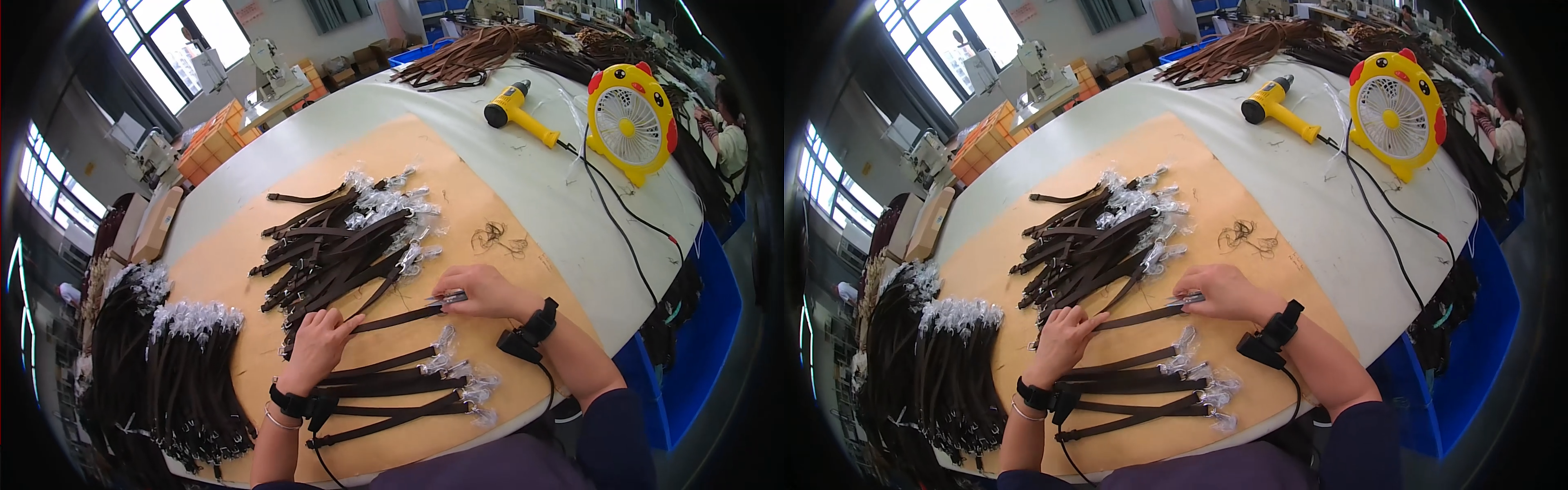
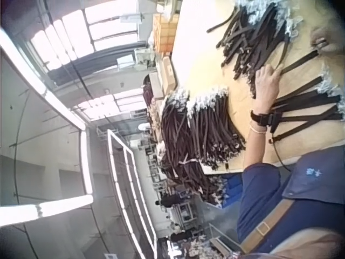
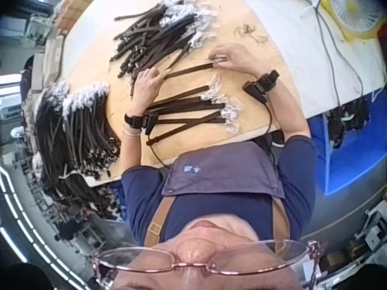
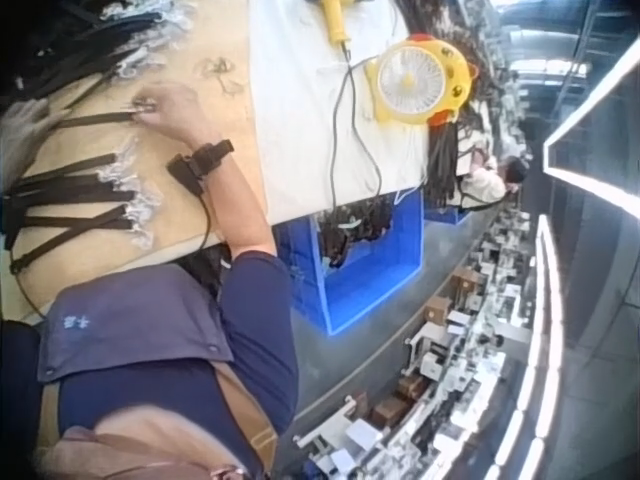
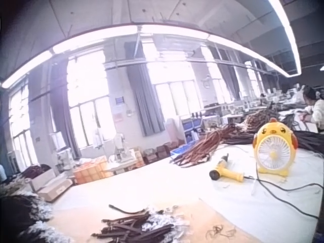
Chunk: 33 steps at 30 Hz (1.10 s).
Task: Attaching buckles or clips to leather straps.
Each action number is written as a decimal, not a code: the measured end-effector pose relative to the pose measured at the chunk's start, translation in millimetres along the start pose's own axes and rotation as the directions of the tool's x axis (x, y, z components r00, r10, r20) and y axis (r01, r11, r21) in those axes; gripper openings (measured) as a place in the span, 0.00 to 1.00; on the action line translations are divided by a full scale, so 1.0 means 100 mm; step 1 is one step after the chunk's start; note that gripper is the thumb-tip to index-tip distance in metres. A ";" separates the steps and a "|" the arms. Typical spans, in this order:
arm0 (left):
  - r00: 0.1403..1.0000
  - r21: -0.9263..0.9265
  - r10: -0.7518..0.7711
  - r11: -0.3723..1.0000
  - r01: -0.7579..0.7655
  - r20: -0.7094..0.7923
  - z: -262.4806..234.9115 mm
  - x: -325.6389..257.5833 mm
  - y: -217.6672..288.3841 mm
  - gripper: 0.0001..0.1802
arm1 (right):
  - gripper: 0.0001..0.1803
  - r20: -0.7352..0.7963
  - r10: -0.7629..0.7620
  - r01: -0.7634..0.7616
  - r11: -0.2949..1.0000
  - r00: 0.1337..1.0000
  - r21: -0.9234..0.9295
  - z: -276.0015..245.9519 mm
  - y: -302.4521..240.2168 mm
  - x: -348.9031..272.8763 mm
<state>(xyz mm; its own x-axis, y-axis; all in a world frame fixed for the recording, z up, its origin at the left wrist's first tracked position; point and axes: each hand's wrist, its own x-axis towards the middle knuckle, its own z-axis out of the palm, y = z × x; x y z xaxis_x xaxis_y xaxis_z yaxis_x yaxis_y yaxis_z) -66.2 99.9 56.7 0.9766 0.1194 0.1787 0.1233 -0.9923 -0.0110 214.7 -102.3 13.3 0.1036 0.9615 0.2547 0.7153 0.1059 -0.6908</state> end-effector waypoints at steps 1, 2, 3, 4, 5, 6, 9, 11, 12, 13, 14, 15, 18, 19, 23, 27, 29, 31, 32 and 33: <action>0.999 0.040 -0.006 0.999 0.004 0.048 0.01 -0.05 0.05 0.21 | 0.14 -0.002 0.007 -0.007 1.000 1.000 0.001 0.02 0.00 -0.01; 1.000 -0.004 -0.008 1.000 0.008 0.020 0.00 -0.05 0.07 0.23 | 0.14 -0.074 0.031 -0.032 0.999 0.997 -0.009 0.03 0.00 0.00; 1.000 -0.009 -0.004 1.000 0.004 0.020 0.00 -0.02 0.11 0.23 | 0.13 -0.145 0.054 -0.057 0.998 0.988 -0.019 0.03 -0.01 0.01; 0.997 -0.092 -0.064 0.994 0.059 -0.048 -0.02 0.05 0.21 0.23 | 0.13 -0.139 0.055 -0.059 0.998 0.989 -0.021 0.02 -0.02 0.02; 0.985 -0.179 -0.130 0.978 0.109 -0.112 -0.02 0.14 0.31 0.23 | 0.14 -0.199 0.157 -0.159 0.987 0.967 0.009 -0.01 -0.06 0.04; 0.976 -0.274 -0.138 0.958 0.088 -0.168 0.02 0.22 0.39 0.19 | 0.15 -0.254 0.254 -0.251 0.967 0.933 0.045 -0.04 -0.09 0.05; 0.976 -0.575 -0.210 0.792 0.206 0.060 0.14 0.53 0.73 0.15 | 0.15 -0.176 0.297 -0.301 0.954 0.939 0.004 -0.12 -0.20 -0.04; 0.979 -0.572 -0.202 0.803 0.164 -0.002 0.35 0.64 0.80 0.14 | 0.15 -0.194 0.194 -0.209 0.976 0.962 -0.056 -0.06 -0.20 -0.15; 0.979 -0.564 -0.194 0.816 0.126 -0.062 0.45 0.66 0.78 0.13 | 0.15 -0.205 0.087 -0.112 0.987 0.975 -0.114 -0.02 -0.20 -0.19; 0.979 -0.566 -0.194 0.814 0.126 -0.061 0.52 0.68 0.75 0.13 | 0.15 -0.203 0.090 -0.115 0.987 0.975 -0.115 -0.01 -0.21 -0.22; 0.979 -0.557 -0.200 0.817 0.148 -0.033 0.59 0.69 0.73 0.13 | 0.14 -0.190 0.045 -0.072 0.988 0.981 -0.139 -0.01 -0.25 -0.25; 0.978 -0.546 -0.208 0.820 0.171 -0.005 0.64 0.70 0.72 0.12 | 0.14 -0.175 -0.001 -0.028 0.986 0.985 -0.162 0.00 -0.26 -0.26; 0.966 -0.592 -0.251 0.788 0.169 -0.059 0.71 0.74 0.67 0.12 | 0.14 -0.164 -0.041 0.000 0.969 0.986 -0.245 0.06 -0.18 -0.29; 0.967 -0.595 -0.249 0.786 0.168 -0.056 0.72 0.74 0.67 0.12 | 0.15 -0.168 -0.069 0.018 0.958 0.983 -0.287 0.09 -0.14 -0.28; 0.954 -0.694 -0.296 0.698 0.179 -0.052 0.75 0.71 0.68 0.12 | 0.15 -0.146 -0.084 0.031 0.942 0.986 -0.335 0.13 -0.05 -0.24; 0.945 -0.731 -0.319 0.662 0.168 -0.071 0.76 0.70 0.67 0.11 | 0.15 -0.110 -0.152 0.101 0.922 0.982 -0.374 0.10 -0.03 -0.21; 0.943 -0.736 -0.324 0.655 0.170 -0.071 0.76 0.69 0.67 0.11 | 0.15 -0.085 -0.174 0.127 0.910 0.981 -0.394 0.09 -0.03 -0.19; 0.942 -0.741 -0.329 0.649 0.172 -0.069 0.76 0.69 0.66 0.10 | 0.16 -0.081 -0.161 0.118 0.914 0.984 -0.389 0.08 -0.04 -0.20; 0.942 -0.739 -0.331 0.649 0.179 -0.062 0.76 0.69 0.66 0.10 | 0.16 -0.078 -0.160 0.117 0.914 0.984 -0.387 0.08 -0.04 -0.20; 0.942 -0.737 -0.332 0.650 0.185 -0.056 0.76 0.69 0.66 0.10 | 0.16 -0.077 -0.162 0.121 0.915 0.984 -0.384 0.08 -0.04 -0.19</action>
<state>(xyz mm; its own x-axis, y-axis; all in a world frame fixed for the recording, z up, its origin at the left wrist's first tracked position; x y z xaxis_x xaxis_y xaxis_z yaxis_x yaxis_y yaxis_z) 22.9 45.3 -6.1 0.8690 0.4400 0.2266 0.1315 -0.6467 0.7513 204.5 -119.1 5.2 0.0391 0.9090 0.4149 0.9328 0.1157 -0.3413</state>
